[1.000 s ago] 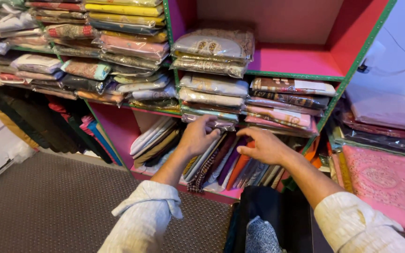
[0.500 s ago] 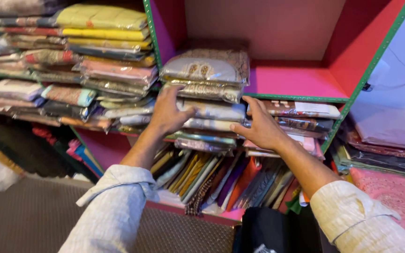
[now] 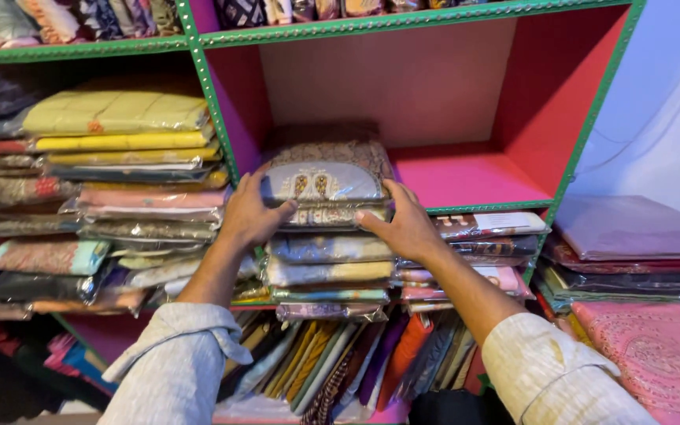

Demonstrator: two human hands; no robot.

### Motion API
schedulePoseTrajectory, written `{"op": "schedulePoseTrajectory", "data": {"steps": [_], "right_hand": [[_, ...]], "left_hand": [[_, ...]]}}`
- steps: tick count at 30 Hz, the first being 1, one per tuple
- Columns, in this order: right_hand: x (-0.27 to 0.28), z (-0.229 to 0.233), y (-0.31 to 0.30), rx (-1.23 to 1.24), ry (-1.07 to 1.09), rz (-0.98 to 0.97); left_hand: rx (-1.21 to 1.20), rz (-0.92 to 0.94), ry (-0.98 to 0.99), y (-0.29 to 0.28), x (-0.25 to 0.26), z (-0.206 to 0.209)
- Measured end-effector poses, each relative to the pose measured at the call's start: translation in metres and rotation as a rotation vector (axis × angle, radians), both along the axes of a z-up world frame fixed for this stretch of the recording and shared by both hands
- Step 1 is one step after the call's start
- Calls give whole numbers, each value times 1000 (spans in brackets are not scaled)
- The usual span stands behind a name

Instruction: The person sorts through packaged clothing items on a table, unfolding some of the textiles to look at the patterns, and placing the items back into plastic sleeves or arranging them in stacks.

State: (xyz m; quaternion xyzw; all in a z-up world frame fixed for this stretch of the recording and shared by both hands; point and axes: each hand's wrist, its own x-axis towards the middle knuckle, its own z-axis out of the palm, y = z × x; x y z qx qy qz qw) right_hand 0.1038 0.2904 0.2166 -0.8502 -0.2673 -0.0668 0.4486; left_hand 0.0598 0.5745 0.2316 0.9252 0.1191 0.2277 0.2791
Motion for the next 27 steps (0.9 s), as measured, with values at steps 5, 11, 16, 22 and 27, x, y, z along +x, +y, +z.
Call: {"op": "schedulePoseTrajectory", "data": {"steps": [5,11,16,22,27], "right_hand": [[31,-17,3,19,-15,-152],[29,-12,-16,181,-26,-366],[72,-36,-37,567,216,-353],[17,-32,-38,570,563,-33],[-33,-38,-72,659,708,149]], "left_hand": [[-159,86,-13,22,14,-9],[-145,102,8,25,-9,-1],[-404,158,-31,11,-33,-10],[-672,-79,-61,14,-17,-51],[-878,-449,56,-2,-66,-58]]}}
